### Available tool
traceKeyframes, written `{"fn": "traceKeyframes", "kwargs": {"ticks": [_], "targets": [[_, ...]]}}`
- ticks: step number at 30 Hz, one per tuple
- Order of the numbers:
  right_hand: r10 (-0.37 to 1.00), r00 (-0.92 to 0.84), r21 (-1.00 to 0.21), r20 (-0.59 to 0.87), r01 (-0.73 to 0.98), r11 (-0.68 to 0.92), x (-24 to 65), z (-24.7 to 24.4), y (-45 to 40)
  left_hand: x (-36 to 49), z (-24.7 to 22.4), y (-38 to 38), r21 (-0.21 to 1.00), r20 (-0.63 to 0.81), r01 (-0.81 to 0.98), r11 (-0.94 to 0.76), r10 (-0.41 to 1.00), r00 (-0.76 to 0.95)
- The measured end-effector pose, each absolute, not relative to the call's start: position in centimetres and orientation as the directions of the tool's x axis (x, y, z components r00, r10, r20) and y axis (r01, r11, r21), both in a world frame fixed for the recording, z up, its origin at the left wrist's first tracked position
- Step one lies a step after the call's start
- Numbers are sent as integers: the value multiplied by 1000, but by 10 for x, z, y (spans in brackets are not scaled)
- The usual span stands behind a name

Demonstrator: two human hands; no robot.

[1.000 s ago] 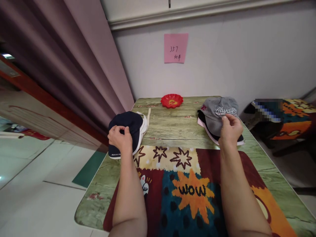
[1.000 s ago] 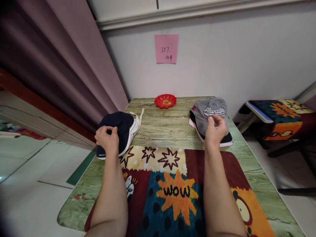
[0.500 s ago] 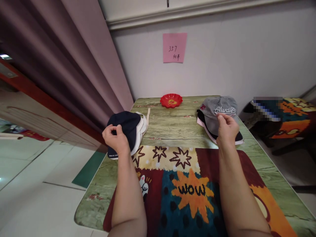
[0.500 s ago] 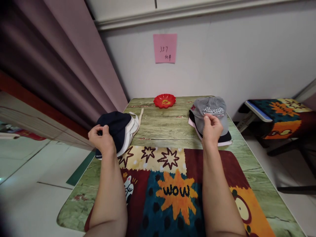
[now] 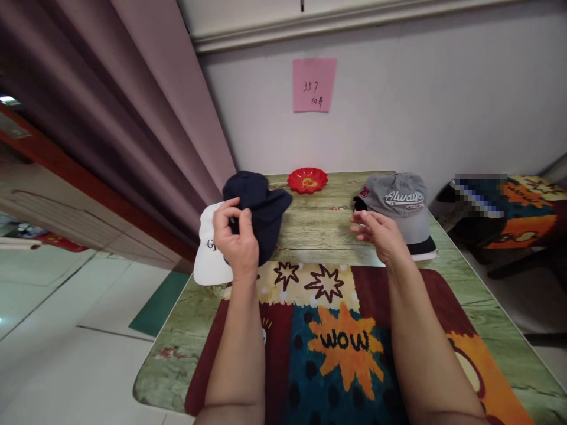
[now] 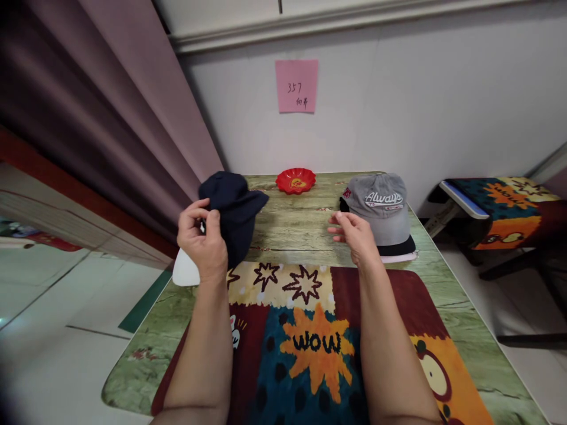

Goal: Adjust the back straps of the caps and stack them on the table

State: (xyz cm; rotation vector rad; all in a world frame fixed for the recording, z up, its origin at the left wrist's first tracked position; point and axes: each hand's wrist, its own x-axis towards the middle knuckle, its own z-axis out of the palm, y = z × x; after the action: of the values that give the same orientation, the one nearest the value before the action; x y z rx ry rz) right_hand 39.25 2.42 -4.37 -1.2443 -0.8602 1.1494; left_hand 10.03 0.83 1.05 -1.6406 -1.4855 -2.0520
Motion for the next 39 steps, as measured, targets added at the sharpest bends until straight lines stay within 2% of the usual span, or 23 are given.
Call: {"fn": "traceKeyframes", "kwargs": {"ticks": [4,7,9,13,16,20,22,24,26,28,30,32,39], "targets": [[979,46,-939,-199,-294,-177,376,-31,20,135,11,0,628,765,488,-606,597,-243],[972,-5,-870,-234,-445,-211,371,-26,20,151,5,-3,696,689,381,-608,715,-119],[971,26,-845,-237,-499,-193,372,-25,21,157,1,-3,737,643,326,-593,763,-67],[971,124,-864,-203,-490,-118,380,-29,24,161,-3,-2,786,552,282,-550,830,80],[967,179,-868,-183,-492,-73,384,-35,26,161,-1,-2,800,470,300,-520,853,227],[973,213,-875,-85,-482,29,385,-39,27,162,5,-6,823,359,349,-448,887,290],[979,203,-882,-23,-466,76,384,-38,27,162,8,-9,856,221,382,-347,915,337],[982,187,-884,26,-454,109,382,-33,24,161,11,-12,874,-9,444,-195,909,417],[987,144,-886,70,-445,128,379,-26,19,159,12,-14,858,-260,512,-43,823,505],[990,81,-889,113,-436,138,376,-16,13,158,11,-15,846,-413,531,57,699,583],[988,41,-888,150,-434,152,374,-7,6,157,8,-16,859,-447,501,105,630,635],[982,37,-884,183,-430,181,374,1,0,156,5,-16,874,-434,471,116,623,651],[987,32,-942,159,-294,162,375,25,-26,148,6,-19,908,-334,412,75,722,606]]}}
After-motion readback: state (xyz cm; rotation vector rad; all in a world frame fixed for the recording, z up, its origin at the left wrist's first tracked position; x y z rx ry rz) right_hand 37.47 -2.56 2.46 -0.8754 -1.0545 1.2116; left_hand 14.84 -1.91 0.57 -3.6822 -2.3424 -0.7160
